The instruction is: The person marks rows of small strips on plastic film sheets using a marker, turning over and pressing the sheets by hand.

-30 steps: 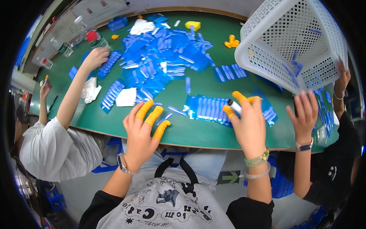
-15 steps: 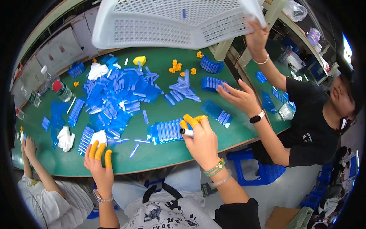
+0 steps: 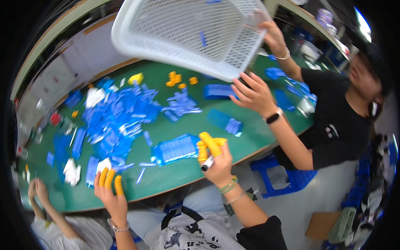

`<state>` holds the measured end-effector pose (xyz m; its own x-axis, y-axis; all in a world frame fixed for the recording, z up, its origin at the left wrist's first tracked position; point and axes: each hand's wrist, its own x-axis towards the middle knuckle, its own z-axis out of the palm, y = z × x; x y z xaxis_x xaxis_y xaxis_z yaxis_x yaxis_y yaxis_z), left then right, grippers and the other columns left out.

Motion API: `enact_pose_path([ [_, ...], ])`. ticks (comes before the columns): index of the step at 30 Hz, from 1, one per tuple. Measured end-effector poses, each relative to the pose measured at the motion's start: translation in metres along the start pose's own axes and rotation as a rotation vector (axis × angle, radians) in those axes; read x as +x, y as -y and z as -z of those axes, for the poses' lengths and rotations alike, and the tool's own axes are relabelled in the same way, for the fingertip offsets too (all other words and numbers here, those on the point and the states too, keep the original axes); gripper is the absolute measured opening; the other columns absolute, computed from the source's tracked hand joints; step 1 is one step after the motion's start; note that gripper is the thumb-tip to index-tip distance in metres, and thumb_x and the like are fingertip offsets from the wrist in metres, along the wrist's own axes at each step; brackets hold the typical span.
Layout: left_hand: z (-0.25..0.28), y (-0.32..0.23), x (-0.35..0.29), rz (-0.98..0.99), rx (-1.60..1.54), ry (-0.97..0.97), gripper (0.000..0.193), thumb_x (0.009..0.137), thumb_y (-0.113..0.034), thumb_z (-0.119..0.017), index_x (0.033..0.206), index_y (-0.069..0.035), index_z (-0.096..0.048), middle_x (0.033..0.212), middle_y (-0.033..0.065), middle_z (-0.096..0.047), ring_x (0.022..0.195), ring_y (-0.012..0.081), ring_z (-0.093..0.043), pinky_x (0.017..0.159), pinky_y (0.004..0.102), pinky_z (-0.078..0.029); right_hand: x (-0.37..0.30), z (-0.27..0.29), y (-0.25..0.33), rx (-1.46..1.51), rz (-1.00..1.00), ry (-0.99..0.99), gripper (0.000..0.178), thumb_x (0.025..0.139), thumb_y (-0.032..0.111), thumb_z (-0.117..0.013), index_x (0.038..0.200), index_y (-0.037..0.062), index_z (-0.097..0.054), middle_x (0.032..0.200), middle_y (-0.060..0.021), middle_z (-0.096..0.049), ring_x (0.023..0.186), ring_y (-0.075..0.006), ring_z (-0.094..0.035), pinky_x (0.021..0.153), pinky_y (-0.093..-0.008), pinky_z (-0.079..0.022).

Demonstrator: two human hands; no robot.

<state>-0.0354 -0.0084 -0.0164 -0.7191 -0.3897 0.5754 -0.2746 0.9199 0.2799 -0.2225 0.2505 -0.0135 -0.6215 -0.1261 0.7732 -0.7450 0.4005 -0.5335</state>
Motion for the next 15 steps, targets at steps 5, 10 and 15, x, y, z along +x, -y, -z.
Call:
enact_pose_path([
  [5,-0.004,0.002,0.006,-0.091,0.01,-0.02,0.03,0.095,-0.01,-0.064,0.124,-0.002,-0.064,0.132,0.0129,-0.062,0.131,0.0393,-0.047,0.109,0.0494,-0.031,0.003,-0.001,0.001,0.104,-0.082,-0.109,0.037,0.082,-0.008,-0.071,0.118,-0.0016,-0.067,0.094,-0.0124,-0.064,0.071,-0.0188,-0.062,0.056,-0.0273,-0.05],
  [10,-0.016,-0.006,0.008,-0.144,0.064,0.0,0.03,0.095,-0.009,-0.063,0.125,-0.003,-0.063,0.134,0.0101,-0.062,0.133,0.0365,-0.048,0.108,0.0488,-0.03,0.002,0.003,-0.004,0.142,-0.157,-0.17,0.031,0.086,-0.008,-0.068,0.117,-0.0036,-0.067,0.091,-0.0109,-0.063,0.065,-0.0139,-0.059,0.054,-0.025,-0.047],
  [15,-0.016,-0.002,0.004,-0.095,0.052,-0.005,0.029,0.096,-0.01,-0.063,0.124,-0.003,-0.064,0.133,0.0087,-0.062,0.133,0.035,-0.048,0.108,0.0485,-0.028,0.001,-0.002,-0.008,0.196,-0.161,-0.166,0.03,0.087,-0.008,-0.067,0.116,-0.0042,-0.066,0.087,-0.0103,-0.062,0.064,-0.0138,-0.056,0.053,-0.0246,-0.044],
])
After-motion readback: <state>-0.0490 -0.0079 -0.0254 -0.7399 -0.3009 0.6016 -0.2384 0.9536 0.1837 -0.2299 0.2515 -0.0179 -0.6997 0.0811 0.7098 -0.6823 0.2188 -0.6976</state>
